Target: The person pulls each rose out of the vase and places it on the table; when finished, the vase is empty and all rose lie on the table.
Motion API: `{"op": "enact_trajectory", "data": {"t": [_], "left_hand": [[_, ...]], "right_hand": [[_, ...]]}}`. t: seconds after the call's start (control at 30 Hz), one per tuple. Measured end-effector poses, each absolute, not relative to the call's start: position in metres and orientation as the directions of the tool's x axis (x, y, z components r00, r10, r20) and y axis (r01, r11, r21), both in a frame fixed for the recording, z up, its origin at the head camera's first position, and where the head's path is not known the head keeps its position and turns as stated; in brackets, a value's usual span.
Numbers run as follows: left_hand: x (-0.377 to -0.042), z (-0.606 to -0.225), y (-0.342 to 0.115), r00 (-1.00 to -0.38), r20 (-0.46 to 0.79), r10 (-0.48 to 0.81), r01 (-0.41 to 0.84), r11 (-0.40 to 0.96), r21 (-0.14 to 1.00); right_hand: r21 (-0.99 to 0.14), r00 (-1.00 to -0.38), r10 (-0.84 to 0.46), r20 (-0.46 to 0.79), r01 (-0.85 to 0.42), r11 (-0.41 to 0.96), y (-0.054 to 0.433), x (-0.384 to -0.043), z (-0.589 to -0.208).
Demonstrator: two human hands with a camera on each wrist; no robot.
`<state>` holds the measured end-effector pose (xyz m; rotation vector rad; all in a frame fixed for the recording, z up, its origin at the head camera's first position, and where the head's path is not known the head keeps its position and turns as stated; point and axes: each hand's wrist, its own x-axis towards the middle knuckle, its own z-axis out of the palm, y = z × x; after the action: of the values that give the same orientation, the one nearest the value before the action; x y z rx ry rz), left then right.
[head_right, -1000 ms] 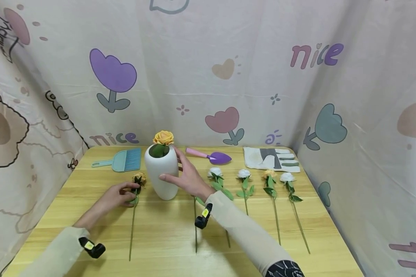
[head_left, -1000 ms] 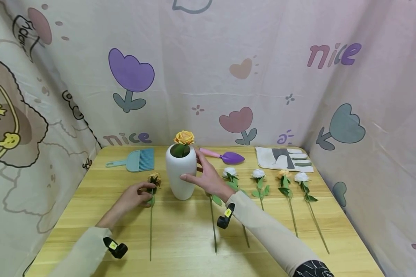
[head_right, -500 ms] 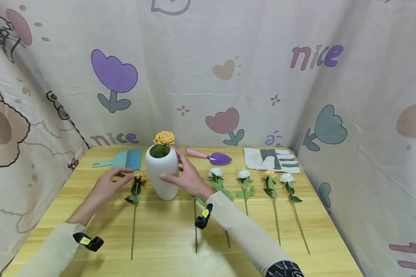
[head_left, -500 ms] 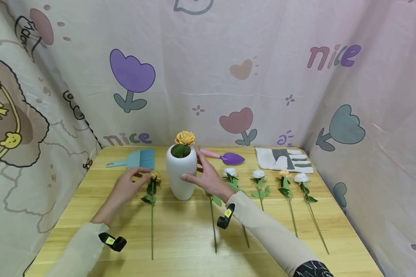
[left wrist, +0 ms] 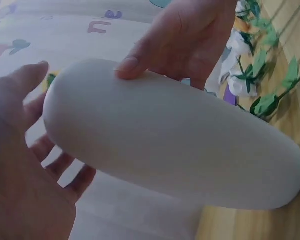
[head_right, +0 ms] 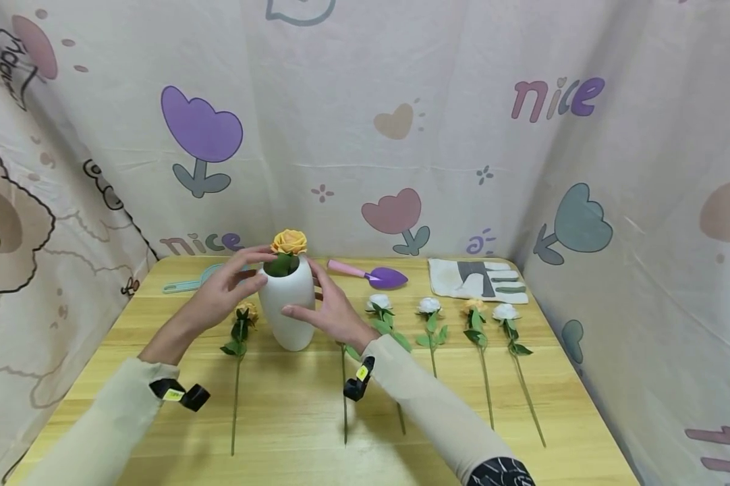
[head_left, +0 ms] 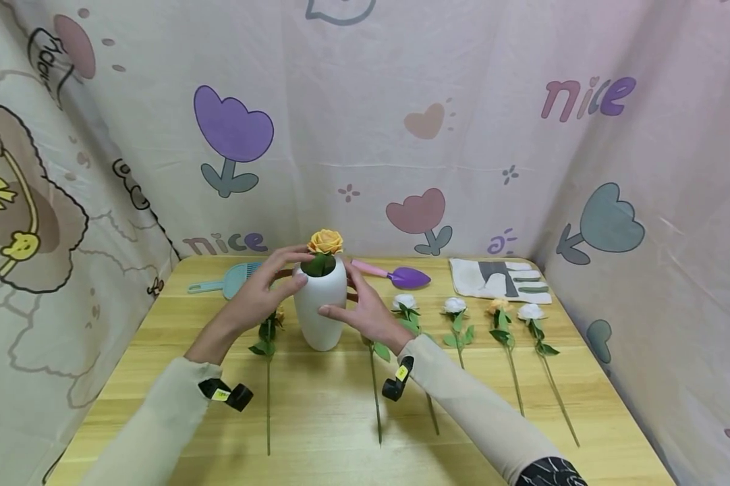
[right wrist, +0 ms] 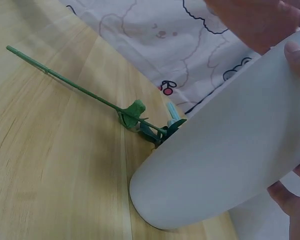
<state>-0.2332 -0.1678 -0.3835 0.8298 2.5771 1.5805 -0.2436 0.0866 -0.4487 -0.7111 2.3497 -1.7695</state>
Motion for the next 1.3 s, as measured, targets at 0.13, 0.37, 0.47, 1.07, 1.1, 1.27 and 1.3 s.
{"op": "enact_trajectory", "data": {"t": [0.13, 0.37, 0.47, 1.07, 1.1, 1.27, 1.3], "left_hand": [[-0.238, -0.375, -0.153, -0.837, 0.233, 0.496, 0.477, 0.450, 0.755], [-0.243, -0.369, -0.142, -0.861, 0.296, 0.414, 0.481, 0.473, 0.739], [-0.242, -0.365, -0.144, -0.852, 0.384, 0.356, 0.514, 0.430, 0.742], [-0.236, -0.321, -0.172, -0.720, 0.675, -0.161, 0.686, -0.026, 0.727], [-0.235, -0.318, -0.176, -0.707, 0.682, -0.187, 0.702, -0.062, 0.710], [-0.234, -0.306, -0.201, -0.655, 0.685, -0.320, 0.750, -0.157, 0.643], [-0.233, -0.305, -0.207, -0.647, 0.682, -0.340, 0.754, -0.156, 0.638]], "right_hand": [[-0.934, -0.883, -0.432, 0.181, -0.293, 0.207, 0.087, -0.243, -0.449], [-0.937, -0.878, -0.444, 0.179, -0.289, 0.194, 0.086, -0.242, -0.449], [-0.936, -0.878, -0.444, 0.179, -0.290, 0.197, 0.086, -0.243, -0.449], [-0.939, -0.876, -0.439, 0.199, -0.299, 0.171, 0.086, -0.243, -0.450], [-0.939, -0.877, -0.439, 0.198, -0.298, 0.171, 0.086, -0.243, -0.450], [-0.937, -0.876, -0.437, 0.201, -0.303, 0.176, 0.087, -0.243, -0.451], [-0.936, -0.877, -0.435, 0.203, -0.304, 0.177, 0.087, -0.243, -0.451]]}}
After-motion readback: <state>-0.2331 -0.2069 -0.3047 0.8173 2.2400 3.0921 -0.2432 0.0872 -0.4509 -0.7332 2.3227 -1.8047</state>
